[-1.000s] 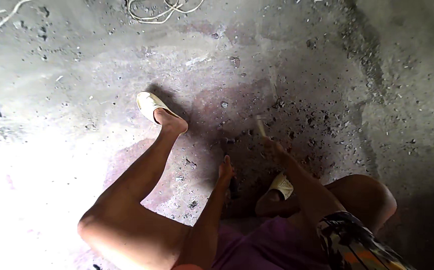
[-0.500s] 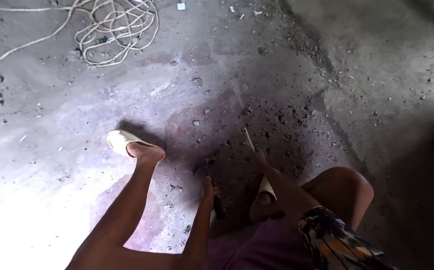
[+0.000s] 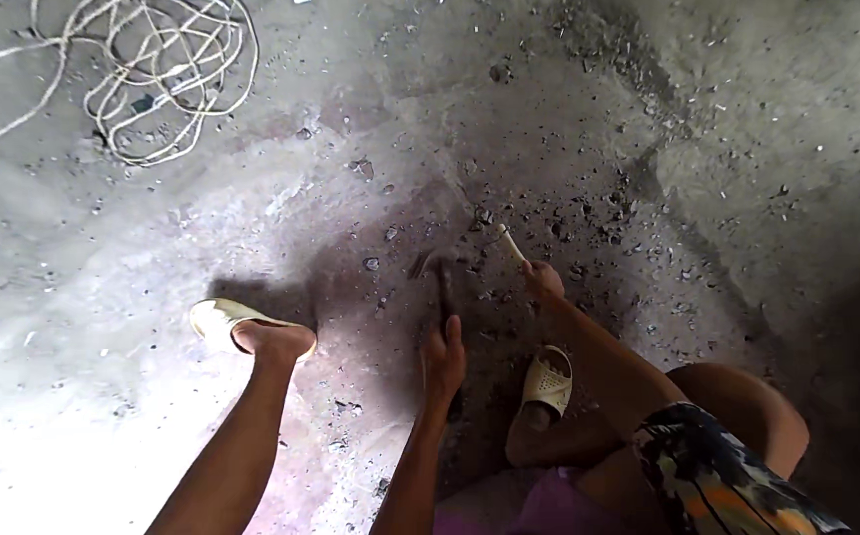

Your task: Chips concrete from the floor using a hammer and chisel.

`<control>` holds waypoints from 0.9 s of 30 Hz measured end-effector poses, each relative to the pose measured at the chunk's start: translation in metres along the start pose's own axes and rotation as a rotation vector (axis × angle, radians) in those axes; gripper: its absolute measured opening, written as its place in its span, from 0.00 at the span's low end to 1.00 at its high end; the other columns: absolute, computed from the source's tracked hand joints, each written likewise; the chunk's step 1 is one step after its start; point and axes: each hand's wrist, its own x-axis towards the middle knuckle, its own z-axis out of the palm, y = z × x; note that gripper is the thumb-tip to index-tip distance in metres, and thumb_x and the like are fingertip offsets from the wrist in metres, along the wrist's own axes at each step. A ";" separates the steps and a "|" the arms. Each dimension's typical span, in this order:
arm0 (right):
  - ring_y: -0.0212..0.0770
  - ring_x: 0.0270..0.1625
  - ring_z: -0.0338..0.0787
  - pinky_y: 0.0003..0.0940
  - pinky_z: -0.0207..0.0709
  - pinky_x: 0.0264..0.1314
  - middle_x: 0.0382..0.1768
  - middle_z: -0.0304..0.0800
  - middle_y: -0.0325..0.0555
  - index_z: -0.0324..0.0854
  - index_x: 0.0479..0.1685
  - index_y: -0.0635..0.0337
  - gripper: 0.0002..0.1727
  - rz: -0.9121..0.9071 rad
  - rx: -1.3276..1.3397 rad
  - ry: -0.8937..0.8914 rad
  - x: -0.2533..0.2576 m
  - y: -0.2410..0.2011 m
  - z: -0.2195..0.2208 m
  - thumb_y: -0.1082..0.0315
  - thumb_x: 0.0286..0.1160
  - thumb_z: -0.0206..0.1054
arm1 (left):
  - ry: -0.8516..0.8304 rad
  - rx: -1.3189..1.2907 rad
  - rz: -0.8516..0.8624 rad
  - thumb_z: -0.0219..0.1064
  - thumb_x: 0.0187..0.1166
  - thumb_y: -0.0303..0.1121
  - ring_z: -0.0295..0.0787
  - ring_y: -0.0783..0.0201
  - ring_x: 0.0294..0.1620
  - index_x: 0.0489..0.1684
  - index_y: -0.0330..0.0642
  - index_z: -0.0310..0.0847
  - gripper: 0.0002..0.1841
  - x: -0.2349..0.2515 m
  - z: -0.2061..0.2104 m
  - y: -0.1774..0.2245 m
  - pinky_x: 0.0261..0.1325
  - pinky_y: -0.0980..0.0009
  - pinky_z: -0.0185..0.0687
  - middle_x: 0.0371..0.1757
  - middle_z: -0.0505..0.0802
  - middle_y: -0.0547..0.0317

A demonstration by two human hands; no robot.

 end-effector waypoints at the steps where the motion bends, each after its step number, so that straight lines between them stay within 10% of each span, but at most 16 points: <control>1: 0.64 0.62 0.91 0.71 0.79 0.61 0.59 0.92 0.60 0.85 0.70 0.49 0.30 -0.001 -0.034 0.015 -0.003 -0.004 -0.005 0.42 0.94 0.45 | 0.017 0.028 0.094 0.45 0.93 0.55 0.81 0.62 0.18 0.55 0.32 0.78 0.30 0.004 0.006 0.012 0.26 0.61 0.85 0.22 0.82 0.58; 6: 0.64 0.62 0.91 0.71 0.80 0.59 0.58 0.94 0.58 0.85 0.71 0.44 0.28 -0.029 -0.169 0.045 -0.007 -0.013 -0.014 0.41 0.93 0.47 | 0.134 0.182 0.436 0.51 0.91 0.58 0.80 0.58 0.20 0.58 0.31 0.76 0.31 0.033 0.038 0.042 0.27 0.57 0.82 0.22 0.83 0.53; 12: 0.65 0.62 0.91 0.73 0.78 0.59 0.57 0.93 0.60 0.86 0.69 0.48 0.28 -0.045 -0.207 0.022 -0.006 -0.012 -0.017 0.42 0.93 0.48 | -0.024 0.394 0.112 0.45 0.93 0.59 0.92 0.38 0.45 0.72 0.33 0.70 0.33 0.089 0.073 0.035 0.49 0.40 0.87 0.43 0.90 0.34; 19: 0.65 0.62 0.91 0.72 0.79 0.59 0.59 0.93 0.58 0.86 0.70 0.45 0.28 -0.034 -0.241 0.006 -0.001 -0.014 -0.023 0.41 0.92 0.48 | 0.203 0.179 0.228 0.42 0.92 0.62 0.80 0.53 0.18 0.62 0.39 0.71 0.32 0.056 0.065 0.055 0.23 0.54 0.81 0.21 0.80 0.51; 23: 0.65 0.63 0.91 0.72 0.79 0.60 0.58 0.93 0.59 0.86 0.68 0.47 0.28 -0.040 -0.272 0.015 -0.002 -0.020 -0.026 0.42 0.92 0.48 | -0.006 0.334 0.026 0.44 0.93 0.59 0.92 0.40 0.44 0.70 0.34 0.72 0.33 0.095 0.073 0.036 0.48 0.41 0.87 0.42 0.91 0.37; 27: 0.66 0.64 0.90 0.73 0.77 0.61 0.59 0.93 0.61 0.86 0.69 0.49 0.28 -0.043 -0.277 0.008 -0.003 -0.024 -0.025 0.43 0.93 0.48 | 0.041 0.266 0.100 0.46 0.93 0.57 0.90 0.46 0.32 0.66 0.35 0.74 0.30 0.074 0.055 0.063 0.38 0.47 0.86 0.31 0.88 0.43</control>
